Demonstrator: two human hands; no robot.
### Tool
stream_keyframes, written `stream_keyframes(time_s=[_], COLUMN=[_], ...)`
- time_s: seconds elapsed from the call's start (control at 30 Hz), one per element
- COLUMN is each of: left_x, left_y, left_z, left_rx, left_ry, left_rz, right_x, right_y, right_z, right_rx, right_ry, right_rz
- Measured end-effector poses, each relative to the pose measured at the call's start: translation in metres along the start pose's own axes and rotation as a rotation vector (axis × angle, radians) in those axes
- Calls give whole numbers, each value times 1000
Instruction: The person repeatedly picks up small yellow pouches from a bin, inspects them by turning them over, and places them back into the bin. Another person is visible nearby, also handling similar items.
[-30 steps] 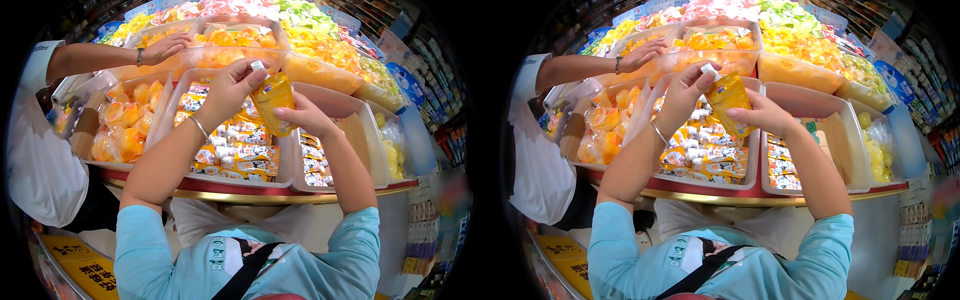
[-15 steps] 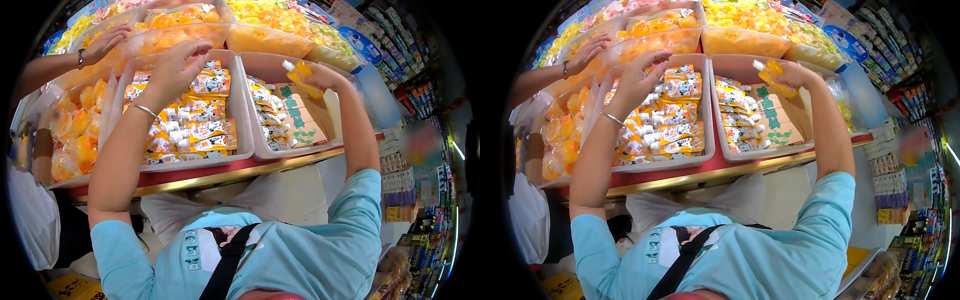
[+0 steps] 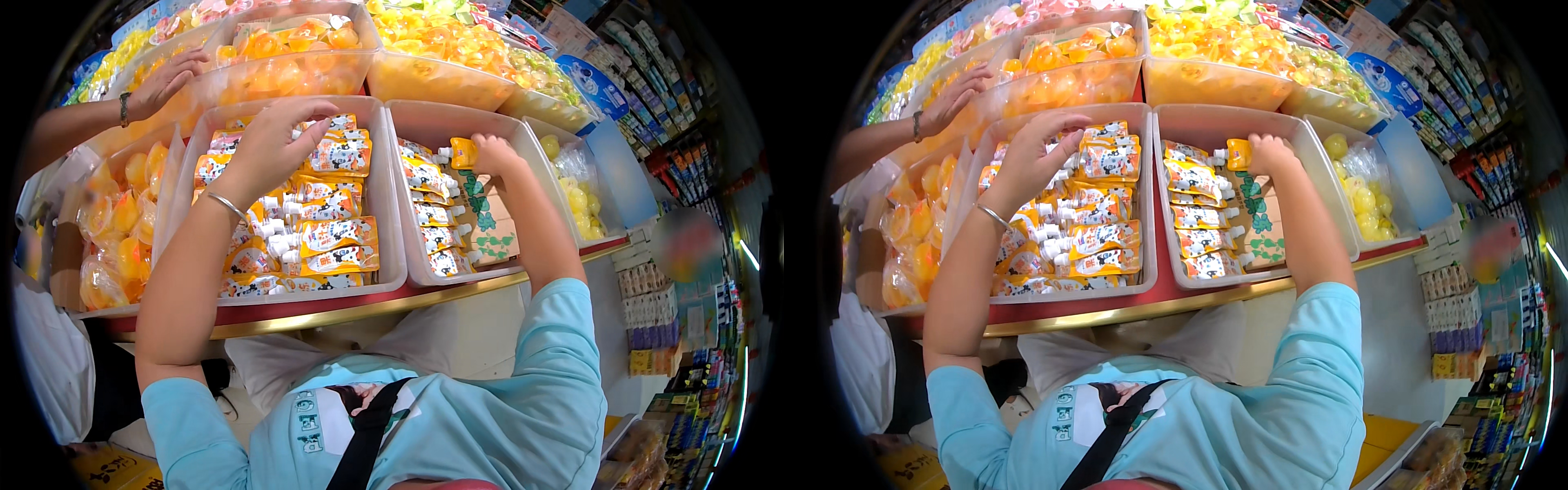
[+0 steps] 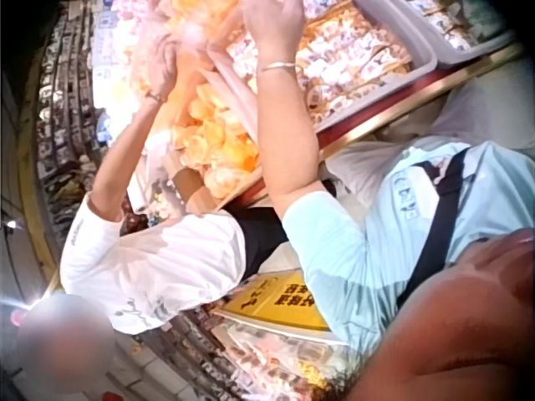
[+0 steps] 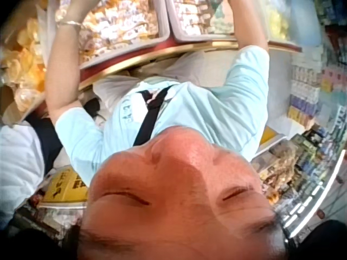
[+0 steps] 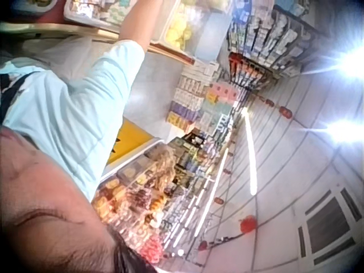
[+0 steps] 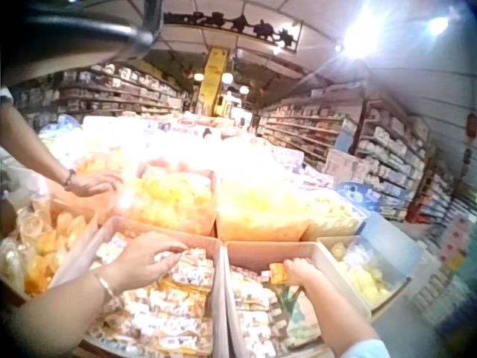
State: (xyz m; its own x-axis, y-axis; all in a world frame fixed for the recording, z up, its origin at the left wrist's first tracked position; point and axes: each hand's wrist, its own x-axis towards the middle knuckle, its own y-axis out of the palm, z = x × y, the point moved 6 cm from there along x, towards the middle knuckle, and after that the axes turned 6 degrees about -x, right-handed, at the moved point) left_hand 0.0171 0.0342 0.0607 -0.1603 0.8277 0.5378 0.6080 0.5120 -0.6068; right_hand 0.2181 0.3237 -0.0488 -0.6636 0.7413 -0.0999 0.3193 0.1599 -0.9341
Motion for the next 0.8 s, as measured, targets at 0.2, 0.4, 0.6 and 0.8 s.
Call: stream_keyframes(time_s=[0.2, 0.4, 0.6, 0.8], left_x=[-2, -5, -5, -7], left_y=[15, 24, 22, 22], left_z=[15, 17, 17, 16], left_rx=[-16, 28, 35, 59], left_ry=[-68, -127, -156, -120], left_rz=[112, 250, 288, 304], right_x=[4, -5, -14, -29], right_y=[10, 17, 4, 31], right_z=[-14, 8, 8, 0], right_rx=[-157, -165, -367, -526], right_ry=[16, -122, -164, -123], right_rz=[57, 128, -127, -262])
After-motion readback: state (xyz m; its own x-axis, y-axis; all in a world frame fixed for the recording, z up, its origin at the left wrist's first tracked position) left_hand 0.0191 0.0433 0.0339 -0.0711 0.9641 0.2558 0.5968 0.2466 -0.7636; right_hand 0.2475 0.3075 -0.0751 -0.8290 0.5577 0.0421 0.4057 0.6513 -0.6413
